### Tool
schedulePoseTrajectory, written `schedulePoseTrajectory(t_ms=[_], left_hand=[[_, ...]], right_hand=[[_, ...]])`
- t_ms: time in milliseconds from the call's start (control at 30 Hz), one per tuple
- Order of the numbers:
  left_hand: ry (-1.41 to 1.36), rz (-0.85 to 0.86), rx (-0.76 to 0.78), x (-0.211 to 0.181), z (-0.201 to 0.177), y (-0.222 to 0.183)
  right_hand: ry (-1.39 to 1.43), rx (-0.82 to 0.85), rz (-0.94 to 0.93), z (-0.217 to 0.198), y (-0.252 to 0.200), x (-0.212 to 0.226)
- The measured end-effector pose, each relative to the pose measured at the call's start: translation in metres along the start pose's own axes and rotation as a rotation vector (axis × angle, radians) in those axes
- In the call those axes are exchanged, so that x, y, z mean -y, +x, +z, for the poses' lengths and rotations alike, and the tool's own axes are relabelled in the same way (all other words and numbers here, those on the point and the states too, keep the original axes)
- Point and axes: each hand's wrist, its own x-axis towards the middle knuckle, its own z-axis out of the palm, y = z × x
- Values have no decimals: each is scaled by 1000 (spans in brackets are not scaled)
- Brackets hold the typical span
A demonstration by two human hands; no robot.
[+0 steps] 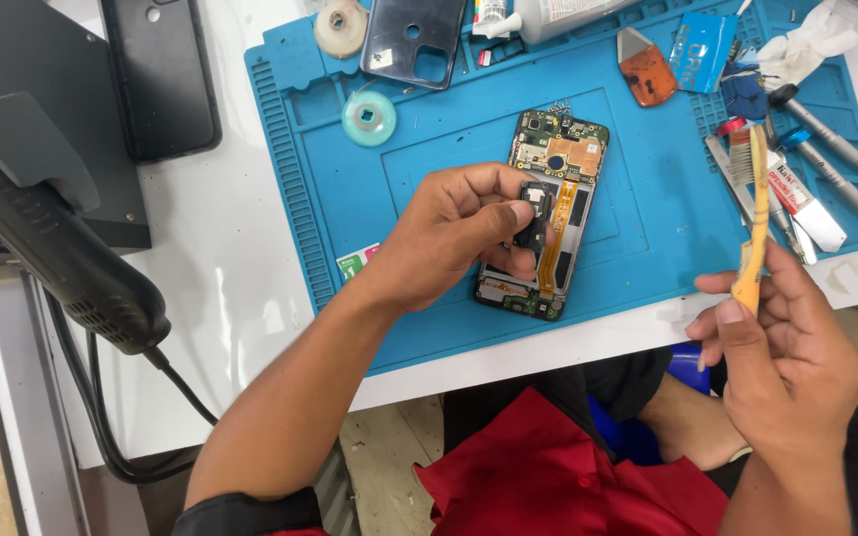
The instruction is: Repairing a smartphone by adjusting internal ribbon cables and cleaning the motherboard with a brush.
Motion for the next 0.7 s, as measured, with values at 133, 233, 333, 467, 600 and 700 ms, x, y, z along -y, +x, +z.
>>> schedulePoseTrajectory(t_ms=[133, 233, 333, 467, 600, 700], left_hand=[[1, 23, 12, 2, -1, 2], [21, 8, 0, 1, -1, 1], [27, 15, -1, -1, 0, 1], [19, 42, 40, -3, 0, -1], [17, 51, 50, -5, 1, -2], [23, 51, 44, -2, 0, -1]], right_hand=[[-1, 1, 19, -2, 0, -1], [-9, 20, 17, -2, -1, -3], [22, 8, 28, -1, -2, -9], [9, 3, 17, 0, -3, -8], [0, 0, 16, 0, -3, -6], [-6, -1, 37, -1, -2, -7]])
